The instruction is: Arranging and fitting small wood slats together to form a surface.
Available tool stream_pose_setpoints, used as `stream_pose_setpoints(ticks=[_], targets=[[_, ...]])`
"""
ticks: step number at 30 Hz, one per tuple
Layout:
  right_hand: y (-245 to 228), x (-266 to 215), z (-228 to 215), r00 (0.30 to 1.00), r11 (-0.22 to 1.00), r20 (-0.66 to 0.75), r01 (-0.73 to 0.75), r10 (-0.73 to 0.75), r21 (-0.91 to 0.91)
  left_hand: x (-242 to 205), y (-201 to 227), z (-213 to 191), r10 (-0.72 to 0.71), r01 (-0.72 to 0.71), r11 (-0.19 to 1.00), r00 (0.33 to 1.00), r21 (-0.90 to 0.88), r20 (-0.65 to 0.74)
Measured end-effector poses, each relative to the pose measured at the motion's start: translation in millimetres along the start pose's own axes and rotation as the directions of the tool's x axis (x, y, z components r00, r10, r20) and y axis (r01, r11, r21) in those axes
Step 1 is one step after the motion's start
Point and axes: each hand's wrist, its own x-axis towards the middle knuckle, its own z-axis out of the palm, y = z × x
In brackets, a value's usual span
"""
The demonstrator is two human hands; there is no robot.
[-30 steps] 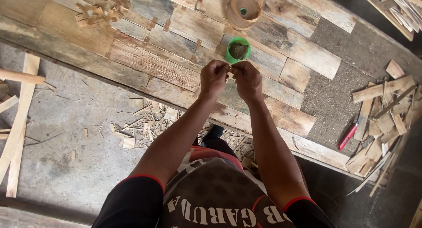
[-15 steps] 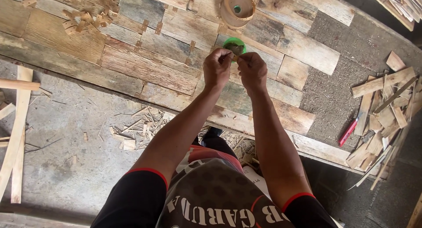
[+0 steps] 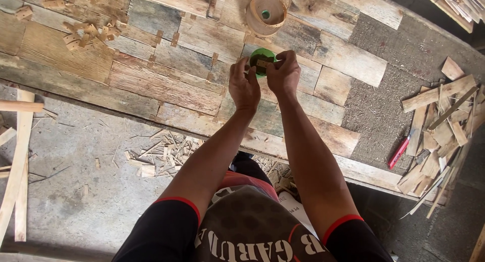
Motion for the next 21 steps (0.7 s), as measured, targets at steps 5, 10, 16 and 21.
stream_pose_setpoints(ticks=[5,10,16,21], targets=[[-8,-1,-2,1.000,0.999,-0.008,-0.019,0.018,-0.027,6,1,13,-0.307,0.308,0.948,0.951,-0.077,0.022],[-4,0,2,1.000,1.000,-0.027,0.000,0.000,-0.010,14,0,31,-0.567,0.570,0.811,0.821,-0.133,0.061],[-2,1,0,0.999,1.000,-0.038,0.025,-0.025,0.019,23,8,32,-0.726,0.728,0.670,0.683,-0.145,0.076],[4,1,-3,1.000,1.000,-0.008,-0.005,0.005,0.030,24,9,31,-0.746,0.745,0.641,0.661,-0.187,0.078]])
